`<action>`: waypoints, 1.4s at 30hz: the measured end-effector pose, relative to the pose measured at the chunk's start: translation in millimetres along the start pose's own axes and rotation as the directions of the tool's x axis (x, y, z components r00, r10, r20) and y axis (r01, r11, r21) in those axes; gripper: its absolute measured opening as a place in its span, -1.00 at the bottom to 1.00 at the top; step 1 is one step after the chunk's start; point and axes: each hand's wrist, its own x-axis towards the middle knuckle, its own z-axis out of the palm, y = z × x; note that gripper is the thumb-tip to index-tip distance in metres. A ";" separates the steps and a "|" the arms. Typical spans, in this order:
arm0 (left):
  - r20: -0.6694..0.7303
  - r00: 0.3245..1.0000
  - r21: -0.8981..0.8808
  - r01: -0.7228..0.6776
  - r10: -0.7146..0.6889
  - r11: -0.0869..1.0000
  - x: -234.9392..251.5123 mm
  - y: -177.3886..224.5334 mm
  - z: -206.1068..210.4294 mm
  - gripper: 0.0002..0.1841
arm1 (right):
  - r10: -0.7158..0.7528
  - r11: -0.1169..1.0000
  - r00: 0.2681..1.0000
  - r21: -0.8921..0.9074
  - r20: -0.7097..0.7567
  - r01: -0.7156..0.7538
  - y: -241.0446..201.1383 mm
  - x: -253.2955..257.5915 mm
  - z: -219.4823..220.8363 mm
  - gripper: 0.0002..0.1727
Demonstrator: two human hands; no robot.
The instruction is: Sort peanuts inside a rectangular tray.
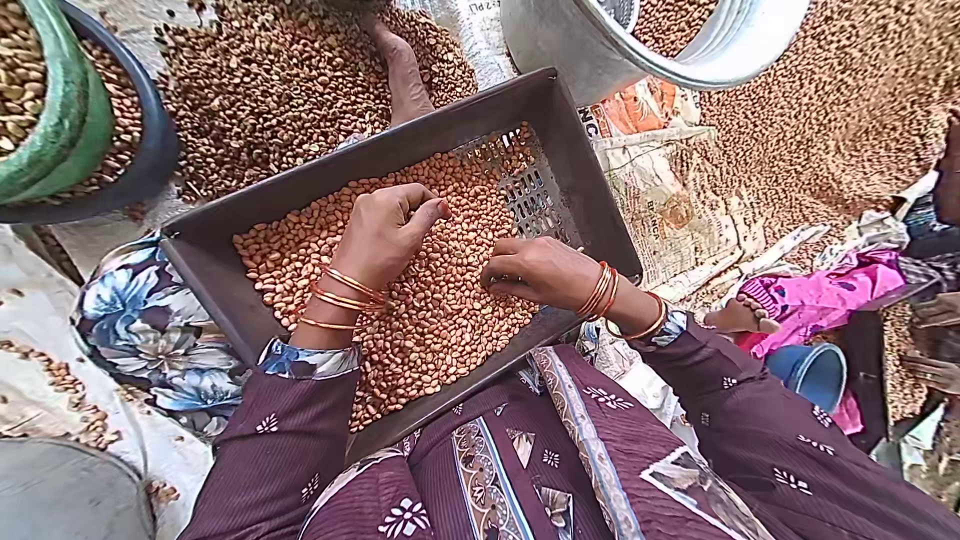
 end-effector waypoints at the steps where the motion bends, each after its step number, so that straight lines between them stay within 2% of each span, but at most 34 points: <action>1: 0.001 1.000 0.028 -0.007 0.007 1.000 -0.8 0.6 0.6 -0.71 | 0.022 0.999 1.000 -0.024 -0.015 -0.022 -2.8 0.7 4.3 -0.87; 5: 0.092 0.989 0.171 -0.134 0.120 0.976 -2.7 5.8 8.5 -0.68 | 0.124 0.989 0.990 -0.073 -0.063 -0.128 -10.5 1.8 14.4 -0.82; 10: 0.257 0.933 0.280 -0.320 0.251 0.905 -8.0 11.4 23.1 -0.76 | 0.181 0.981 0.980 -0.052 -0.080 -0.186 -12.6 1.3 15.1 -0.81; 16: 0.302 0.927 0.435 -0.340 0.221 0.833 -14.9 20.6 27.7 -0.83 | 0.211 0.972 0.971 -0.081 -0.108 -0.220 -14.8 0.8 17.6 -0.80; 18: 0.337 0.924 0.452 -0.327 0.181 0.830 -12.2 21.5 28.8 -0.81 | 0.246 0.963 0.965 -0.090 -0.090 -0.254 -16.1 2.4 17.1 -0.80; 21: 0.301 0.934 0.423 -0.310 0.191 0.852 -15.6 23.0 29.2 -0.82 | 0.286 0.950 0.955 -0.110 -0.075 -0.293 -19.0 4.5 17.0 -0.77; 23: 0.263 0.951 0.364 -0.256 0.164 0.895 -16.1 22.5 27.4 -0.80 | 0.298 0.945 0.953 -0.124 -0.060 -0.303 -19.9 5.2 16.9 -0.75; 26: 0.120 0.989 0.201 -0.106 0.083 0.974 -14.3 22.6 21.5 -0.78 | 0.270 0.953 0.961 -0.126 -0.061 -0.275 -16.0 2.4 11.5 -0.78; 29: 0.060 0.991 -0.089 0.124 -0.119 0.988 -6.0 21.6 16.7 -0.77 | 0.164 0.983 0.976 -0.054 -0.144 -0.174 -9.6 4.7 -4.4 -0.83; 32: 0.160 0.967 -0.440 0.248 -0.196 0.863 -2.4 21.9 20.3 -0.56 | 0.002 0.996 0.955 0.083 -0.295 0.023 -13.8 14.8 -32.1 -0.77; 34: 0.263 0.942 -0.587 0.326 -0.207 0.741 -2.2 24.7 23.4 -0.41 | 0.004 1.000 0.927 -0.018 -0.374 -0.011 -9.5 22.4 -52.1 -0.78; 36: 0.309 0.930 -0.624 0.357 -0.200 0.695 -1.6 27.8 22.4 -0.40 | 0.047 0.979 0.912 -0.164 -0.407 -0.123 9.9 34.0 -68.8 -0.82; 38: 0.279 0.936 -0.656 0.350 -0.216 0.668 -1.3 29.1 20.7 -0.49 | 0.103 0.943 0.926 -0.259 -0.362 -0.206 36.6 47.7 -78.0 -0.82; 42: 0.220 0.939 -0.801 0.328 -0.264 0.502 0.5 19.8 14.4 -0.55 | 0.217 0.909 0.970 -0.339 -0.112 -0.242 69.7 78.5 -72.3 -0.81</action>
